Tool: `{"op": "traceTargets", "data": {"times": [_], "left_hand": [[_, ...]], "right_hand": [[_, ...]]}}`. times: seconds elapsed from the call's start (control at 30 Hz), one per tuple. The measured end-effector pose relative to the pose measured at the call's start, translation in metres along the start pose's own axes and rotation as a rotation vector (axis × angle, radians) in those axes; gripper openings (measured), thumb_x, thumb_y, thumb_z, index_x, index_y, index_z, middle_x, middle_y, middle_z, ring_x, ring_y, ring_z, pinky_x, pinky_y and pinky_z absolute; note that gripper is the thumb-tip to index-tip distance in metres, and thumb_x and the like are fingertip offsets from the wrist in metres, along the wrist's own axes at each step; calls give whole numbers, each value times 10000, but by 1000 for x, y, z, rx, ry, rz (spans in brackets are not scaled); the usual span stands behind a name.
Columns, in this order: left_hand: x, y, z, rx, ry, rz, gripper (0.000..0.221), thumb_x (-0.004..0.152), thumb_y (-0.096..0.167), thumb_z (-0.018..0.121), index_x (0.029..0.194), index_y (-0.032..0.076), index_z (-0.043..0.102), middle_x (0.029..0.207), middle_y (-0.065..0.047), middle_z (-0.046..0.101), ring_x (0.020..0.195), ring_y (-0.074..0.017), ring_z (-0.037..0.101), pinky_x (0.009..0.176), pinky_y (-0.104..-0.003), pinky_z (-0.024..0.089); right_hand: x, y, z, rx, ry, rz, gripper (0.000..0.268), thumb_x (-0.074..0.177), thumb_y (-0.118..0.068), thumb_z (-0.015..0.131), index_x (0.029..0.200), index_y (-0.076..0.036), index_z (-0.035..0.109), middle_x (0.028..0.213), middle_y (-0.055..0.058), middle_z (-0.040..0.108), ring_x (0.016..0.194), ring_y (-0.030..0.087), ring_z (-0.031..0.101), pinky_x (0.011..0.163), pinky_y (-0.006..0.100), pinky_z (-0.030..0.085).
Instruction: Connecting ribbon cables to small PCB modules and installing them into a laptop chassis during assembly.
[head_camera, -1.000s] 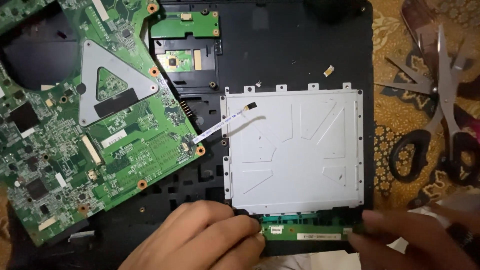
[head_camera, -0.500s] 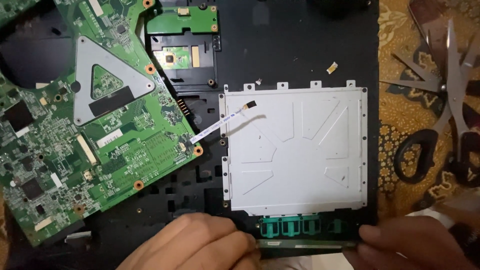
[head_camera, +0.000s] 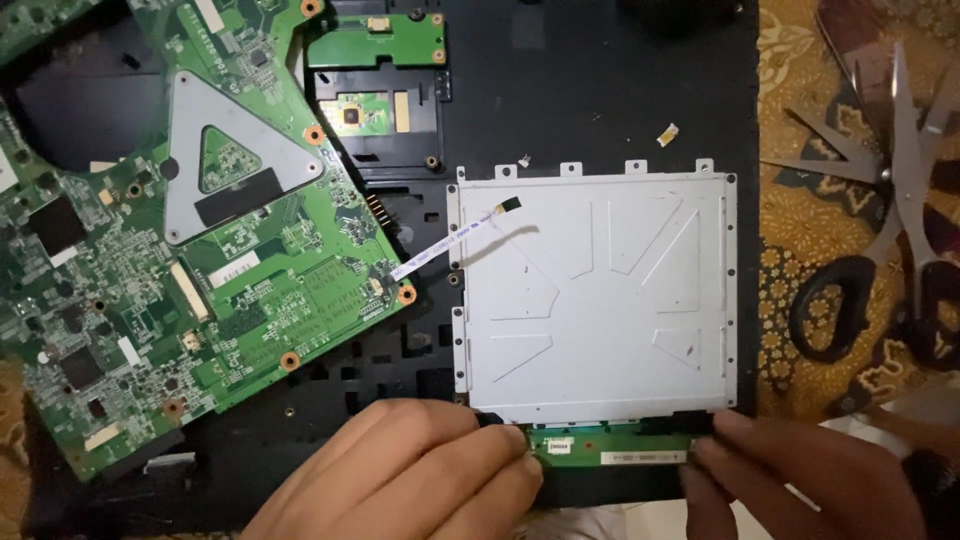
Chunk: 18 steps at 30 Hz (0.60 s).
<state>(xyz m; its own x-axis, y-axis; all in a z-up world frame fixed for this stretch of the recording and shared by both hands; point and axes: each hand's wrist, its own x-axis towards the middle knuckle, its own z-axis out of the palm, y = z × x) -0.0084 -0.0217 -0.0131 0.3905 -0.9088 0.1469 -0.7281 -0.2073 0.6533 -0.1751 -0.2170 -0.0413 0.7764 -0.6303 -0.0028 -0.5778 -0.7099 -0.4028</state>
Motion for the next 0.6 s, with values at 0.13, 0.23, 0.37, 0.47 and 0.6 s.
{"op": "traceTargets", "data": {"times": [0.13, 0.23, 0.37, 0.47, 0.6], "left_hand": [[-1, -2, 2, -24, 8, 14, 245, 1067, 226, 624, 1221, 54, 707, 1198, -74, 714, 1041, -286, 648, 883, -418, 525], [-1, 1, 3, -2, 0, -23, 223, 1066, 240, 634, 1178, 65, 716, 1156, -45, 706, 1024, -260, 633, 856, -405, 515], [-3, 4, 6, -11, -1, -140, 181, 1060, 274, 626, 1109, 134, 731, 1061, 12, 690, 1002, -191, 642, 831, -356, 510], [1, 5, 3, 32, -6, -31, 183, 1070, 231, 627, 1135, 83, 713, 1135, -4, 708, 1019, -228, 630, 844, -385, 513], [1, 1, 3, 25, -19, 65, 230, 1074, 223, 629, 1222, 56, 686, 1215, -85, 709, 1059, -293, 646, 861, -430, 515]], "right_hand": [[0, 8, 1, -48, 3, -89, 371, 800, -62, 832, 1160, -20, 756, 1152, 39, 729, 1008, 186, 686, 958, 320, 542], [0, -11, -1, 84, 11, 63, 398, 768, -33, 829, 1149, 1, 719, 1105, 79, 729, 933, 163, 721, 914, 280, 562], [0, -3, -1, 48, 17, -3, 355, 761, -69, 862, 1100, -37, 762, 1103, 55, 718, 974, 171, 677, 955, 294, 530], [8, 18, -3, 3, 24, -345, 228, 786, -122, 861, 997, -69, 793, 1139, 48, 711, 1017, 213, 677, 978, 366, 552], [13, 16, -9, -24, -26, -423, 251, 787, -185, 833, 1028, -129, 791, 1157, 46, 690, 1022, 244, 675, 958, 414, 563]]}}
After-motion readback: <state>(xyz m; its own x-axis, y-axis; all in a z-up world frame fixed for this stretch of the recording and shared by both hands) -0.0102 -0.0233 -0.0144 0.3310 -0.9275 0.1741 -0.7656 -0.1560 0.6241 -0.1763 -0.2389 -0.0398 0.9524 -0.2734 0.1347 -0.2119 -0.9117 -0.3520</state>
